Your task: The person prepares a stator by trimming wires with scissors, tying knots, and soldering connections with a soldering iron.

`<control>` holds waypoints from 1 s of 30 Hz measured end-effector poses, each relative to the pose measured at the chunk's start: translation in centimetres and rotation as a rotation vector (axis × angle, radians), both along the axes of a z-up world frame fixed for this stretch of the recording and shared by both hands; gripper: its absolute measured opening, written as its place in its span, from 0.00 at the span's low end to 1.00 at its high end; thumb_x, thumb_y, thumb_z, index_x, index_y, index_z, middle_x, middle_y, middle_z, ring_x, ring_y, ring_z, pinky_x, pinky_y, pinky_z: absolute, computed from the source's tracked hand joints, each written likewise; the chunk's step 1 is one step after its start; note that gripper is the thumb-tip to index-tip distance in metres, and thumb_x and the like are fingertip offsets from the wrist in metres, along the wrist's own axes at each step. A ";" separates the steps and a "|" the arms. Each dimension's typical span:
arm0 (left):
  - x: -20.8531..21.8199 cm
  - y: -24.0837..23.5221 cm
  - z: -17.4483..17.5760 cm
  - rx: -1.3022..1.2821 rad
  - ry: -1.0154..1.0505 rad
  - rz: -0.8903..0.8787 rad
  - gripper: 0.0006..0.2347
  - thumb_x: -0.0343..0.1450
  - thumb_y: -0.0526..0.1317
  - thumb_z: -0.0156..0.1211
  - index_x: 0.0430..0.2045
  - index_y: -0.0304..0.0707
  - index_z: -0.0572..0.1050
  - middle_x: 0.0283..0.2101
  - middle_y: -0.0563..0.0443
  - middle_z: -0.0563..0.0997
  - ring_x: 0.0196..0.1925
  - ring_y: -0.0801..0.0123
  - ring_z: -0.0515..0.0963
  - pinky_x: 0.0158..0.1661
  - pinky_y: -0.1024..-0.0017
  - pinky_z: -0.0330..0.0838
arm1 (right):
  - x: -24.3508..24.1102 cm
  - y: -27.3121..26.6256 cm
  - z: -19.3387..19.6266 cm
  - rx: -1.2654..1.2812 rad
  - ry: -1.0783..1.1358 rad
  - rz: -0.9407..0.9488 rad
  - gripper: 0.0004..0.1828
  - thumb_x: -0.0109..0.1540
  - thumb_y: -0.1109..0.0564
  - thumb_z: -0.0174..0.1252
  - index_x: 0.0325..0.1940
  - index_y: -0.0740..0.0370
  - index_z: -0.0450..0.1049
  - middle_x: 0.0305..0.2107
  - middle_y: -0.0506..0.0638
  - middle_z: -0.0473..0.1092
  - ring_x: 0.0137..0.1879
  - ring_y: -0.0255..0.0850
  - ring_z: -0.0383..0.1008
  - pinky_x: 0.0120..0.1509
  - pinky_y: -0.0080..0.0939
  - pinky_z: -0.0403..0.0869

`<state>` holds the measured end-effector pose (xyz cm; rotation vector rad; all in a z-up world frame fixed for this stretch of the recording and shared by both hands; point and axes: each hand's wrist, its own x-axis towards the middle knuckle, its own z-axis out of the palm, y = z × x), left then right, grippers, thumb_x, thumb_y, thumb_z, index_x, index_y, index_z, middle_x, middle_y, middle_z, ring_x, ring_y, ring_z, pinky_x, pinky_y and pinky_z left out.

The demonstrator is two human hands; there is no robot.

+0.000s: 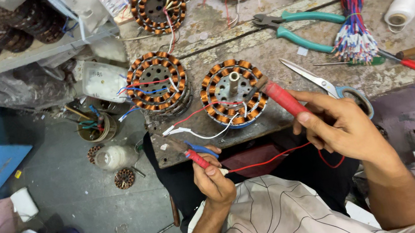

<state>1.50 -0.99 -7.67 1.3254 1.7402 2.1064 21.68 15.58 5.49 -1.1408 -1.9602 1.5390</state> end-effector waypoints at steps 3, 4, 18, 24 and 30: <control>0.1 -0.2 0.0 -0.002 -0.005 0.004 0.15 0.81 0.43 0.40 0.31 0.27 0.65 0.33 0.40 0.70 0.37 0.58 0.74 0.39 0.65 0.71 | 0.1 -0.1 -0.2 -0.002 0.060 0.007 0.25 0.65 0.58 0.53 0.68 0.61 0.69 0.24 0.51 0.76 0.16 0.31 0.66 0.17 0.30 0.63; 0.1 -0.1 -0.2 0.002 0.001 0.008 0.14 0.80 0.42 0.40 0.32 0.27 0.65 0.32 0.41 0.69 0.36 0.58 0.74 0.39 0.64 0.72 | 0.0 -0.2 -0.3 0.005 0.067 0.008 0.25 0.65 0.58 0.53 0.68 0.62 0.69 0.24 0.51 0.76 0.16 0.31 0.65 0.17 0.30 0.63; 0.1 -0.1 -0.1 0.009 0.002 0.018 0.13 0.80 0.40 0.39 0.32 0.26 0.65 0.29 0.44 0.67 0.35 0.58 0.74 0.39 0.63 0.73 | 0.0 -0.6 0.2 0.061 0.042 0.004 0.24 0.66 0.58 0.53 0.68 0.61 0.70 0.22 0.49 0.75 0.16 0.29 0.65 0.19 0.29 0.64; 0.1 -0.1 0.2 0.000 0.002 0.016 0.14 0.80 0.41 0.39 0.32 0.26 0.65 0.30 0.43 0.68 0.36 0.57 0.75 0.39 0.64 0.73 | -0.1 -0.5 0.4 0.029 0.000 -0.008 0.25 0.64 0.59 0.54 0.67 0.57 0.70 0.23 0.48 0.75 0.18 0.29 0.67 0.18 0.30 0.64; 0.3 0.0 -0.2 -0.001 -0.013 0.027 0.14 0.81 0.42 0.39 0.31 0.27 0.65 0.31 0.42 0.69 0.38 0.56 0.76 0.40 0.63 0.73 | -0.2 -0.7 0.2 0.064 0.014 -0.034 0.24 0.64 0.59 0.56 0.65 0.61 0.72 0.20 0.47 0.74 0.17 0.29 0.65 0.20 0.30 0.65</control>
